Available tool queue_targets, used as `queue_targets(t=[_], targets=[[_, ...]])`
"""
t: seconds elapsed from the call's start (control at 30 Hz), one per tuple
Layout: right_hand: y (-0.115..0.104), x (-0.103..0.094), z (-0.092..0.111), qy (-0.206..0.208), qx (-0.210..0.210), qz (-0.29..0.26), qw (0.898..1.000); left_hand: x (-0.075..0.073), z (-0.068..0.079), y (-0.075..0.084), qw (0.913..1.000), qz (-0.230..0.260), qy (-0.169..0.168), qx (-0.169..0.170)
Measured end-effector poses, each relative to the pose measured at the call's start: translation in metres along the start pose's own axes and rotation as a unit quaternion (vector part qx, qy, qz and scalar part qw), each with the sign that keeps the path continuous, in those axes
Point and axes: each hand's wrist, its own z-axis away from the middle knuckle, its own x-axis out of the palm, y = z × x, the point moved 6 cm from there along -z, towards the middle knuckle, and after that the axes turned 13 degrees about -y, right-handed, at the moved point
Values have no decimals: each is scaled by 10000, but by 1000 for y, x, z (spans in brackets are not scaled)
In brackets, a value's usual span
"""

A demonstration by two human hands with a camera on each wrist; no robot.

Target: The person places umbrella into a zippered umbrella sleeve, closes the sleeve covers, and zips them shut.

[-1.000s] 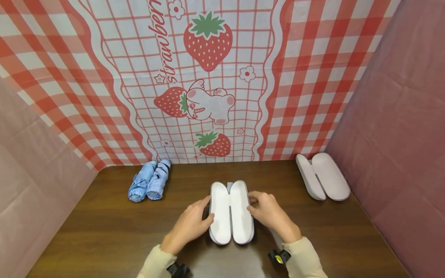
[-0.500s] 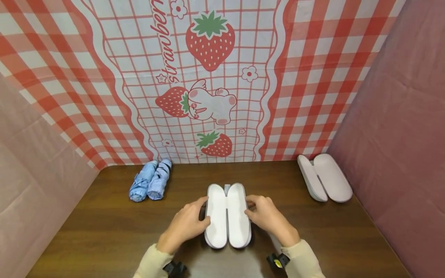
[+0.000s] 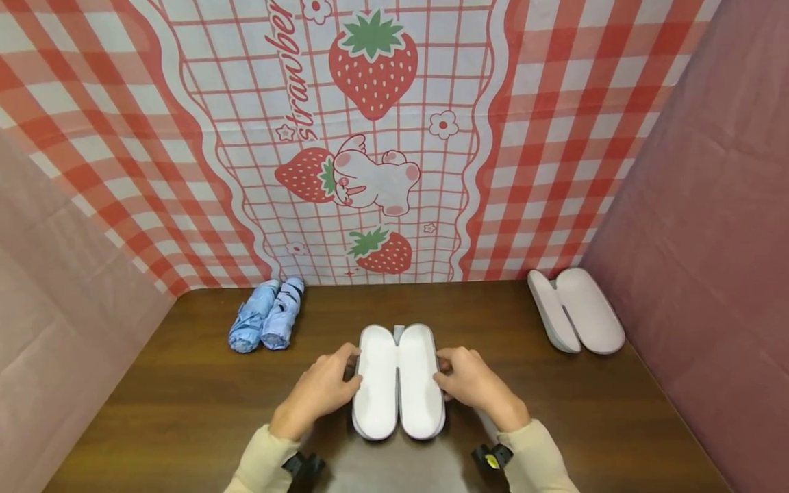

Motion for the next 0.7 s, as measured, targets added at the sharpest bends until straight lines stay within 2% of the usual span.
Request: queue_targets(t=[0.17,0.37,0.7], targets=[[2,2,0,-124,56,-156,9998,1,0,-1,9999,9,-135,-4],[-3,4,1,-44,85,-187,9998,-1,0,2,9999,-117,50,66],[-7,5,1,50,245,-133,9996,-7,2,2,9997,-120,215,-6]])
